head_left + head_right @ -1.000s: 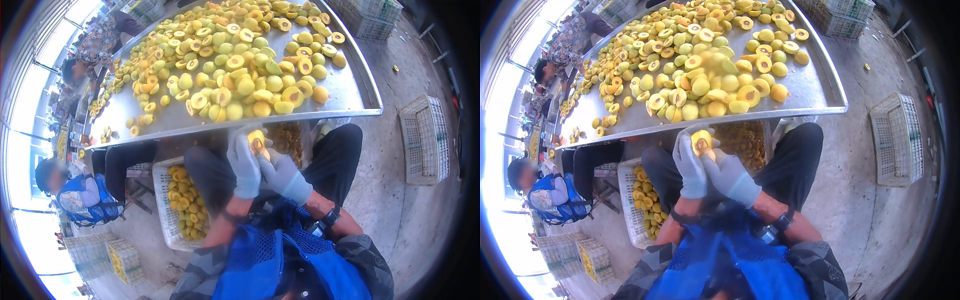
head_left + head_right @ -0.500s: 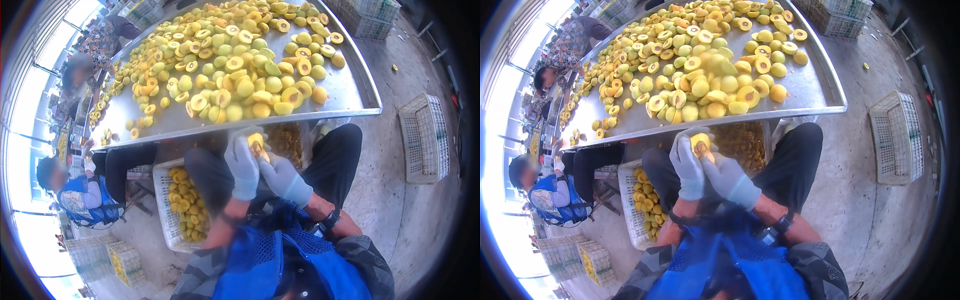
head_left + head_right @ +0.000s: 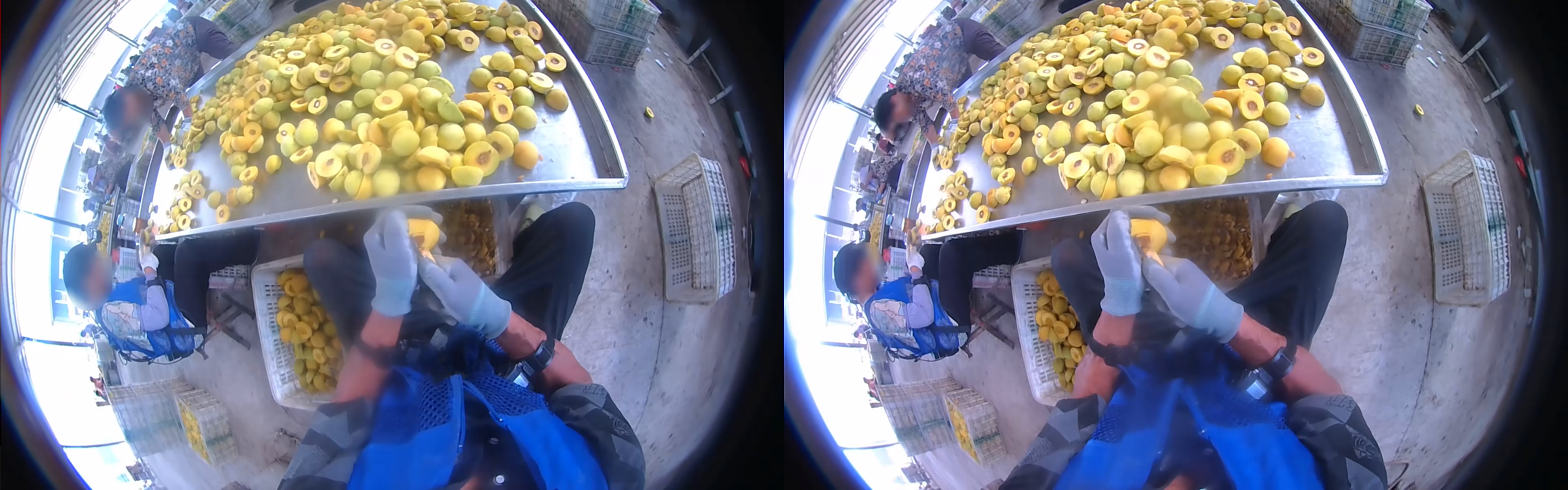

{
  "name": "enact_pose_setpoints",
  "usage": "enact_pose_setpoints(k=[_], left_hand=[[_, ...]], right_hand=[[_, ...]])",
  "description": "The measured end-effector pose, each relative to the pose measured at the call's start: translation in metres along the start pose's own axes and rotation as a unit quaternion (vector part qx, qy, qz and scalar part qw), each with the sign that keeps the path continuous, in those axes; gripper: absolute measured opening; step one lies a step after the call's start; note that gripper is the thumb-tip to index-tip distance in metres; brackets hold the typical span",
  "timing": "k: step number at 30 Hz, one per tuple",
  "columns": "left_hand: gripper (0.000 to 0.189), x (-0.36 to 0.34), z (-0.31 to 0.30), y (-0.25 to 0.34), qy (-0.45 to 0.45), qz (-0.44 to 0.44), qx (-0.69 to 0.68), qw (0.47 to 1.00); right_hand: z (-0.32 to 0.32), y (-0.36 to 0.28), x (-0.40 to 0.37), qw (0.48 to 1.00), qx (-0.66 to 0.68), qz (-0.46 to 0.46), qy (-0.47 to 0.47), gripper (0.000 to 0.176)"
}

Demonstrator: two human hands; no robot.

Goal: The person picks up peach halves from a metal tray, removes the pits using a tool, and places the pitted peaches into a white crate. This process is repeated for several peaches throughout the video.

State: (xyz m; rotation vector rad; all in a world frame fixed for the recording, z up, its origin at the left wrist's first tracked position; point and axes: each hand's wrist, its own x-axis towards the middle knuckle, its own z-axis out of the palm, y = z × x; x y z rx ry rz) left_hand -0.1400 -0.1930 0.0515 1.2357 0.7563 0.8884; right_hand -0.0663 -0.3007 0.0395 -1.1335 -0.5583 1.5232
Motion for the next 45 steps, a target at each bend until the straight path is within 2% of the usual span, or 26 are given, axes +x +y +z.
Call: enact_pose_setpoints(k=[3, 6, 9, 12, 15, 18, 19, 20, 21, 22, 23, 24, 25, 26, 27, 28, 29, 32, 33, 35, 39, 41, 43, 45], left_hand=[[0.041, 0.005, -0.004, 0.001, -0.039, -0.026, -0.006, 0.999], [0.042, 0.016, -0.017, -0.009, -0.155, 0.026, -0.033, 0.987], [0.059, 0.023, -0.019, -0.011, -0.206, 0.014, 0.049, 0.977], [0.061, 0.036, -0.023, -0.011, -0.294, 0.128, 0.176, 0.931], [0.045, 0.027, -0.018, -0.005, -0.248, 0.013, 0.015, 0.968], [0.049, 0.025, -0.014, -0.029, -0.123, -0.087, -0.134, 0.979], [0.045, 0.026, -0.021, -0.037, -0.052, 0.025, 0.051, 0.997], [0.042, 0.03, -0.033, -0.045, 0.025, 0.136, 0.233, 0.963], [0.038, 0.034, -0.045, -0.048, 0.087, 0.179, 0.276, 0.941], [0.035, 0.038, -0.064, -0.04, 0.138, 0.11, 0.144, 0.974], [0.032, 0.042, -0.084, -0.028, 0.209, 0.062, 0.025, 0.976], [0.03, 0.043, -0.108, -0.012, 0.269, 0.051, -0.018, 0.962], [0.031, 0.039, -0.135, 0.001, 0.279, 0.088, 0.098, 0.951], [0.037, 0.034, -0.163, 0.014, 0.298, 0.122, 0.212, 0.923], [0.032, 0.034, -0.213, 0.009, 0.34, 0.115, 0.318, 0.878], [0.03, 0.024, -0.226, 0.027, 0.333, 0.095, 0.456, 0.82], [0.029, 0.018, -0.25, 0.031, 0.306, 0.129, 0.61, 0.719], [0.029, 0.025, -0.263, 0.03, 0.301, 0.164, 0.571, 0.746], [0.03, 0.036, -0.258, 0.026, 0.269, 0.158, 0.553, 0.772], [0.031, 0.06, -0.207, 0.028, 0.195, 0.207, 0.607, 0.742], [0.045, 0.14, -0.139, -0.016, 0.067, 0.19, 0.59, 0.782], [0.053, 0.174, -0.108, -0.033, 0.013, 0.092, 0.632, 0.769], [0.065, 0.204, -0.085, -0.052, -0.043, 0.01, 0.703, 0.71], [0.064, 0.211, -0.074, -0.053, -0.034, -0.034, 0.688, 0.724]], right_hand=[[-0.003, 0.01, 0.004, 0.999, 0.038, 0.003, -0.018, 0.048], [-0.007, 0.001, 0.0, 0.992, 0.098, 0.044, -0.063, 0.049], [-0.012, -0.002, 0.0, 0.993, 0.078, 0.048, -0.076, 0.05], [-0.022, 0.007, 0.002, 0.977, 0.153, 0.067, -0.136, 0.049], [-0.032, 0.02, 0.008, 0.952, 0.2, 0.049, -0.225, 0.049], [-0.041, 0.041, 0.024, 0.891, 0.356, 0.08, -0.27, 0.049], [-0.043, 0.045, 0.025, 0.892, 0.37, 0.068, -0.251, 0.049], [-0.047, 0.047, 0.025, 0.892, 0.382, 0.058, -0.235, 0.049], [-0.05, 0.047, 0.027, 0.891, 0.393, 0.048, -0.221, 0.049], [-0.052, 0.045, 0.028, 0.903, 0.383, 0.068, -0.183, 0.049], [-0.055, 0.043, 0.028, 0.912, 0.373, 0.086, -0.143, 0.05], [-0.057, 0.041, 0.029, 0.92, 0.365, 0.103, -0.101, 0.05], [-0.059, 0.043, 0.03, 0.943, 0.312, 0.092, -0.075, 0.052], [-0.059, 0.044, 0.031, 0.957, 0.274, 0.083, -0.049, 0.053], [-0.058, 0.044, 0.033, 0.969, 0.235, 0.074, -0.024, 0.053], [-0.056, 0.045, 0.036, 0.978, 0.196, 0.065, -0.001, 0.054], [-0.056, 0.046, 0.04, 0.973, 0.219, 0.072, 0.0, 0.054], [-0.059, 0.051, 0.052, 0.96, 0.267, 0.085, 0.011, 0.054], [-0.058, 0.052, 0.055, 0.959, 0.268, 0.086, 0.018, 0.054], [-0.057, 0.05, 0.057, 0.962, 0.257, 0.089, 0.021, 0.053], [-0.05, 0.045, 0.047, 0.978, 0.193, 0.075, 0.032, 0.052], [-0.049, 0.042, 0.044, 0.986, 0.156, 0.047, 0.041, 0.051], [-0.056, 0.048, 0.046, 0.983, 0.161, 0.057, 0.062, 0.052], [-0.063, 0.049, 0.047, 0.98, 0.169, 0.071, 0.076, 0.053]])
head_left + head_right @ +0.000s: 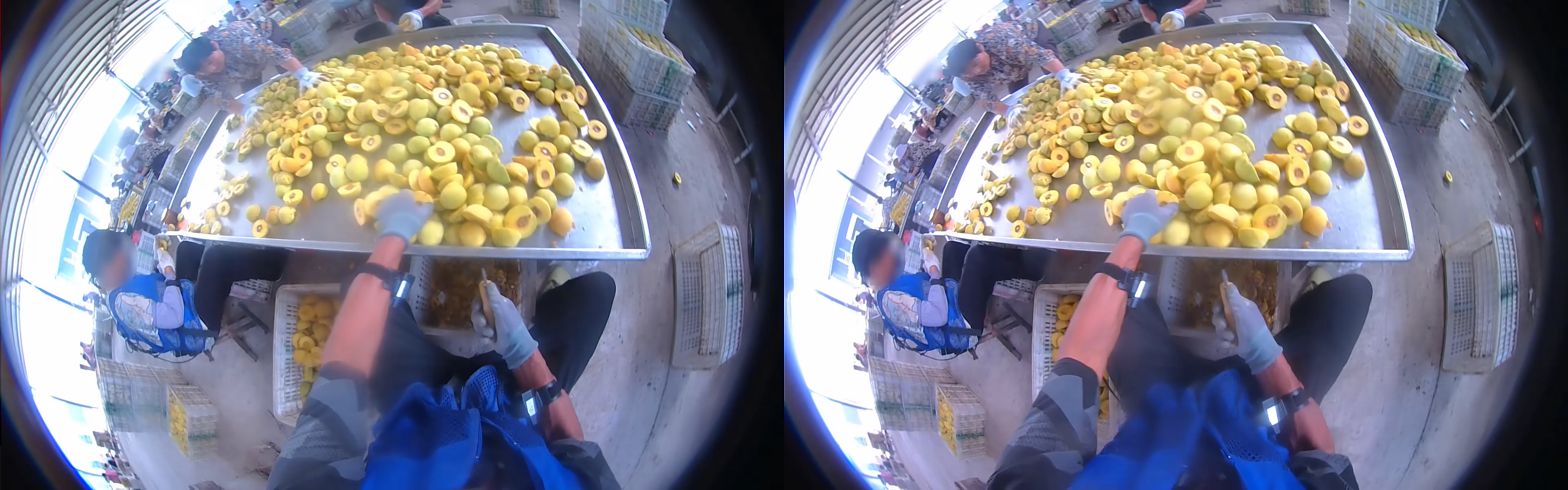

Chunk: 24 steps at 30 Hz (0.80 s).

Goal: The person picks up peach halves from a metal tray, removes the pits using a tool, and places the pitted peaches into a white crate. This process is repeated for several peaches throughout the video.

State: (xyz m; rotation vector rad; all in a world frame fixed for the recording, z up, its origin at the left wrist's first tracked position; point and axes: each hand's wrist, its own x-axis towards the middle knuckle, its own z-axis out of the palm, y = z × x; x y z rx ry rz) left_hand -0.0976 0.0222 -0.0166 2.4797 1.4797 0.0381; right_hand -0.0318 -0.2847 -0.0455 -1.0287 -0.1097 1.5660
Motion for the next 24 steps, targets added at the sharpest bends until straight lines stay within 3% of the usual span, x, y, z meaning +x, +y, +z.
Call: enact_pose_setpoints(k=[2, 5, 8, 11, 13, 14, 15, 16, 18, 21, 22, 24], left_hand=[[0.065, 0.003, 0.005, -0.004, 0.023, -0.015, -0.036, 0.999], [0.065, -0.002, 0.015, -0.016, 0.064, 0.039, -0.007, 0.997], [0.059, -0.013, 0.023, -0.017, 0.162, 0.122, -0.023, 0.979], [0.042, -0.033, 0.009, -0.011, 0.168, 0.146, -0.208, 0.952], [0.034, -0.059, -0.01, -0.001, 0.107, 0.132, -0.396, 0.902], [0.03, -0.074, -0.016, 0.001, 0.076, 0.117, -0.487, 0.862], [0.031, -0.087, -0.018, 0.001, 0.023, 0.084, -0.607, 0.79], [0.032, -0.101, -0.019, 0.001, -0.031, 0.049, -0.713, 0.698], [0.042, -0.119, 0.009, -0.007, -0.118, 0.025, -0.87, 0.478], [0.046, -0.156, -0.002, 0.014, -0.173, -0.034, -0.925, 0.337], [0.045, -0.165, -0.001, 0.018, -0.17, -0.019, -0.932, 0.32], [0.046, -0.177, 0.008, 0.022, -0.085, 0.09, -0.811, 0.572]], right_hand=[[-0.001, -0.002, 0.002, 1.0, 0.016, -0.005, 0.017, 0.053], [0.001, 0.001, 0.005, 1.0, -0.005, -0.022, 0.021, 0.054], [0.006, 0.002, 0.003, 0.998, -0.053, -0.031, 0.005, 0.053], [0.014, -0.003, -0.005, 0.992, -0.117, -0.056, -0.001, 0.05], [0.02, -0.007, -0.014, 0.983, -0.154, -0.099, 0.0, 0.046], [0.025, -0.01, -0.019, 0.975, -0.174, -0.138, -0.011, 0.046], [0.032, -0.016, -0.023, 0.965, -0.195, -0.175, -0.022, 0.046], [0.038, -0.022, -0.026, 0.953, -0.215, -0.213, -0.032, 0.046], [0.047, -0.032, -0.035, 0.952, -0.253, -0.173, -0.026, 0.036], [0.058, -0.039, -0.043, 0.943, -0.298, -0.15, -0.005, 0.031], [0.06, -0.039, -0.043, 0.933, -0.324, -0.155, 0.004, 0.032], [0.063, -0.035, -0.04, 0.912, -0.359, -0.195, 0.019, 0.033]])
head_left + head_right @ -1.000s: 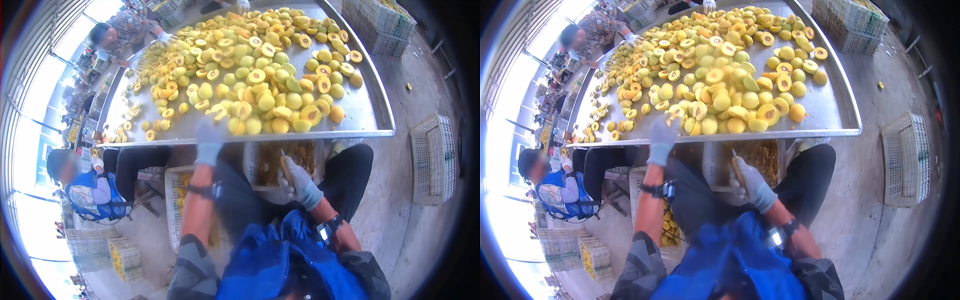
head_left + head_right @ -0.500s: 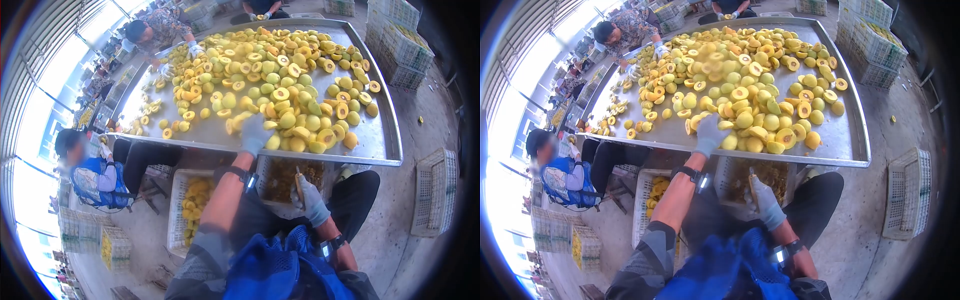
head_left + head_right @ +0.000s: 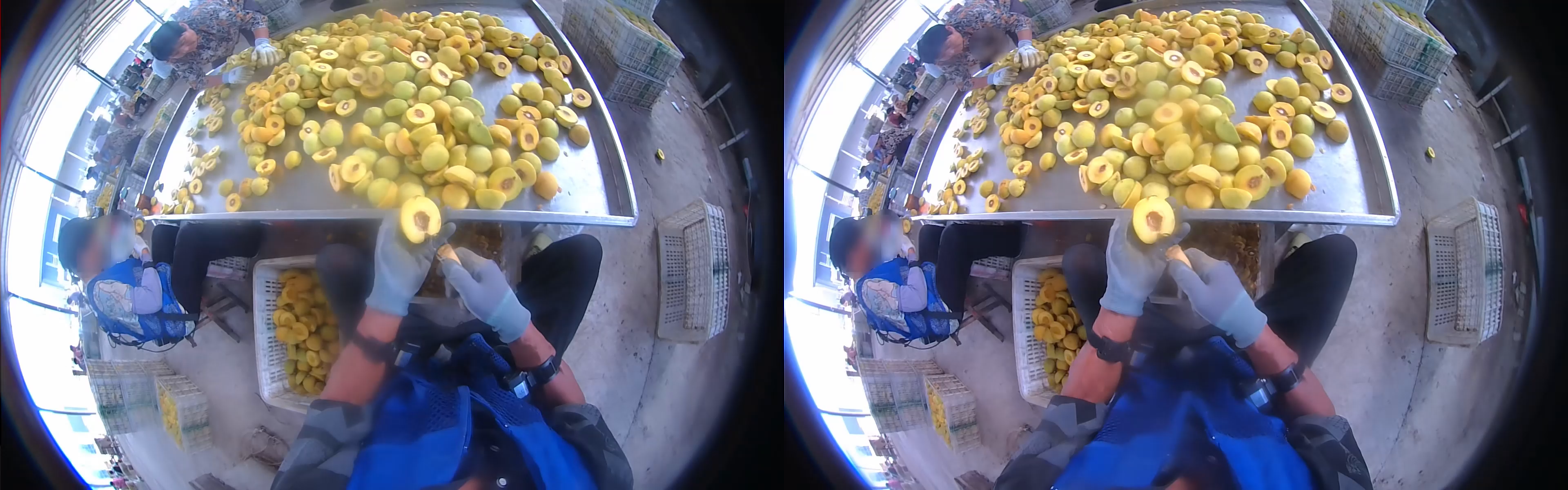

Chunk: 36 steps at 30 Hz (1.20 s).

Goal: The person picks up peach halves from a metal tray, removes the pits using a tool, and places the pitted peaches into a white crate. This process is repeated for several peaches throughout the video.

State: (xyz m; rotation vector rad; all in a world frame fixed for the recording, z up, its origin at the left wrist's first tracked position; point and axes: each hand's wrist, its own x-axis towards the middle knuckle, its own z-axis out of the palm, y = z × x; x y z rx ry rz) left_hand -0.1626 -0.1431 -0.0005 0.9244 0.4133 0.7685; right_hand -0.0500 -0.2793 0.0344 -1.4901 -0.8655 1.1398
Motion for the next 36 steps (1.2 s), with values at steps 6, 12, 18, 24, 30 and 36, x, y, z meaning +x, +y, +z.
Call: enact_pose_setpoints(k=[6, 12, 18, 24, 30, 36], left_hand=[[0.05, -0.009, 0.006, -0.012, 0.041, -0.026, -0.065, 0.997], [0.052, -0.009, 0.009, -0.016, 0.055, 0.022, 0.075, 0.995], [0.048, -0.009, 0.023, -0.023, 0.121, 0.045, 0.091, 0.987], [0.048, -0.01, 0.051, -0.011, 0.17, 0.03, 0.092, 0.981], [0.049, -0.011, 0.055, -0.007, 0.177, 0.021, 0.116, 0.977], [0.043, -0.014, 0.053, 0.001, 0.133, 0.019, 0.149, 0.98]], right_hand=[[0.004, -0.008, 0.0, 0.997, 0.047, 0.052, 0.041, 0.035], [0.01, 0.003, 0.005, 0.997, 0.031, 0.027, 0.061, 0.037], [0.013, 0.008, 0.004, 0.997, 0.005, -0.012, 0.076, 0.038], [0.014, 0.018, 0.005, 0.992, -0.042, -0.072, 0.1, 0.045], [0.01, 0.009, -0.002, 0.999, -0.011, 0.037, 0.015, 0.037], [0.012, 0.004, -0.012, 0.983, 0.166, 0.083, -0.016, 0.038]])
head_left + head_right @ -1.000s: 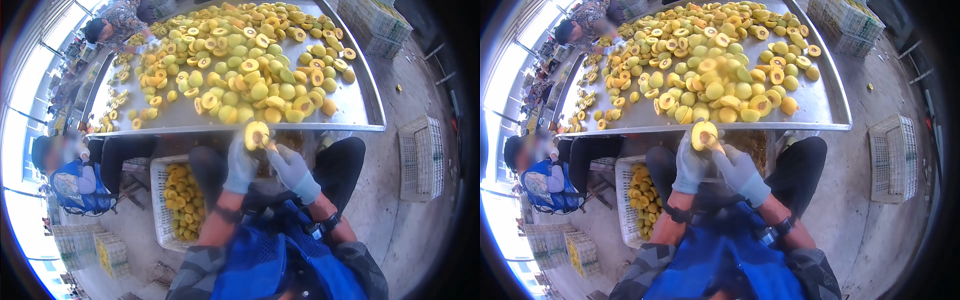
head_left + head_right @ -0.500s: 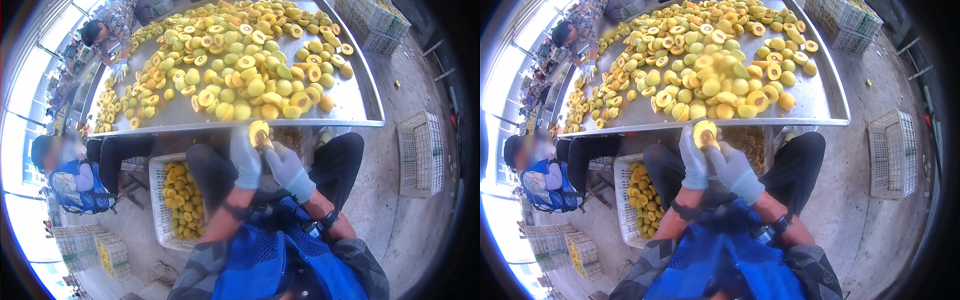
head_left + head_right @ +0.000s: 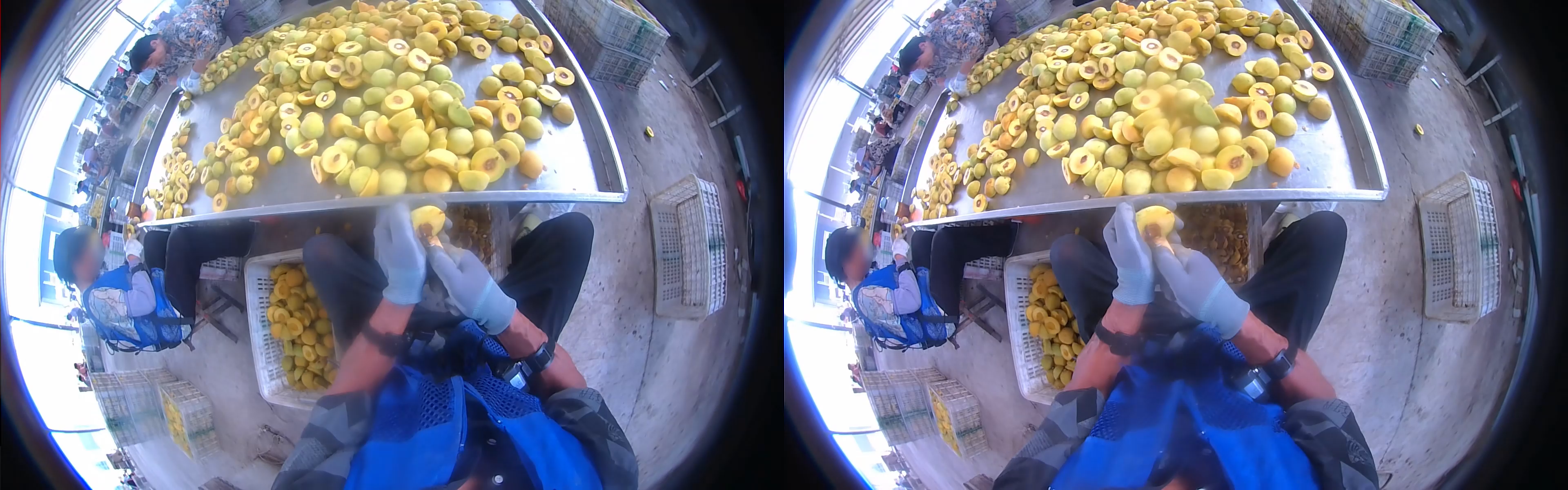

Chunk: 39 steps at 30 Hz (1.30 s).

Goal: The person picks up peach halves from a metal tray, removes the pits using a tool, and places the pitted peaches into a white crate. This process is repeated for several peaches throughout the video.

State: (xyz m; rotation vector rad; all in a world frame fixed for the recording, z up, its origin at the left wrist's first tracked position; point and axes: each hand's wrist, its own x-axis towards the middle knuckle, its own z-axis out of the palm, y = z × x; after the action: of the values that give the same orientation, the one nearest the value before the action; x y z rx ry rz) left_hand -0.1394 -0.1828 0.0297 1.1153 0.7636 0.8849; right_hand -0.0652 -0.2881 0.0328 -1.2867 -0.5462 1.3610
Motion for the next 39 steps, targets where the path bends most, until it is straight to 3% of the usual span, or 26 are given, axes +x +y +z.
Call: enact_pose_setpoints(k=[5, 8, 11, 14, 16, 18, 20, 23, 26, 29, 30, 33, 34, 35, 36, 37, 39], left_hand=[[0.049, 0.009, -0.007, 0.0, -0.073, 0.041, 0.045, 0.995], [0.052, 0.023, -0.019, -0.008, -0.151, 0.143, 0.115, 0.971], [0.052, 0.02, -0.015, -0.001, -0.17, 0.115, 0.046, 0.978], [0.05, 0.03, -0.023, -0.004, -0.262, 0.038, 0.056, 0.963], [0.049, 0.029, -0.021, 0.006, -0.243, 0.167, 0.213, 0.931], [0.048, 0.023, -0.018, 0.016, -0.224, 0.13, 0.266, 0.929], [0.047, 0.02, -0.018, 0.024, -0.206, -0.068, 0.214, 0.953], [0.047, 0.014, -0.019, 0.017, -0.231, 0.033, 0.131, 0.964], [0.038, 0.007, -0.01, 0.01, -0.219, 0.027, -0.021, 0.975], [0.022, 0.018, -0.014, -0.006, -0.152, -0.067, -0.112, 0.98], [0.019, 0.008, -0.005, -0.005, -0.076, 0.098, 0.134, 0.983], [0.036, 0.028, -0.044, -0.037, 0.007, 0.124, 0.11, 0.986], [0.031, 0.027, -0.058, -0.025, 0.041, 0.229, 0.285, 0.93], [0.026, 0.023, -0.076, -0.009, 0.072, 0.325, 0.447, 0.83], [0.021, 0.023, -0.095, 0.006, 0.107, 0.203, 0.23, 0.946], [0.022, 0.023, -0.115, 0.021, 0.134, 0.064, -0.004, 0.989], [0.027, 0.02, -0.176, 0.039, 0.202, 0.123, 0.178, 0.955]], right_hand=[[-0.005, -0.008, -0.007, 0.994, 0.056, 0.059, -0.078, 0.046], [-0.01, -0.003, -0.004, 0.98, 0.113, 0.09, -0.141, 0.05], [-0.016, -0.001, -0.001, 0.971, 0.125, 0.107, -0.172, 0.051], [-0.017, -0.002, -0.001, 0.977, 0.089, 0.111, -0.156, 0.052], [-0.018, -0.001, -0.001, 0.977, 0.082, 0.118, -0.154, 0.052], [-0.022, 0.002, 0.001, 0.971, 0.1, 0.128, -0.175, 0.051], [-0.027, 0.014, 0.002, 0.946, 0.195, 0.132, -0.223, 0.051], [-0.041, 0.038, 0.013, 0.882, 0.305, 0.161, -0.321, 0.049], [-0.045, 0.061, 0.027, 0.835, 0.381, 0.151, -0.368, 0.049], [-0.048, 0.059, 0.027, 0.802, 0.435, 0.13, -0.388, 0.051], [-0.049, 0.056, 0.025, 0.79, 0.451, 0.128, -0.395, 0.052], [-0.044, 0.038, 0.018, 0.891, 0.387, 0.098, -0.216, 0.053], [-0.047, 0.033, 0.017, 0.942, 0.269, 0.12, -0.162, 0.057], [-0.049, 0.034, 0.019, 0.952, 0.247, 0.117, -0.139, 0.058], [-0.051, 0.036, 0.022, 0.96, 0.227, 0.113, -0.116, 0.059], [-0.053, 0.038, 0.025, 0.968, 0.206, 0.11, -0.093, 0.059], [-0.055, 0.049, 0.033, 0.989, 0.109, 0.091, -0.047, 0.059]])
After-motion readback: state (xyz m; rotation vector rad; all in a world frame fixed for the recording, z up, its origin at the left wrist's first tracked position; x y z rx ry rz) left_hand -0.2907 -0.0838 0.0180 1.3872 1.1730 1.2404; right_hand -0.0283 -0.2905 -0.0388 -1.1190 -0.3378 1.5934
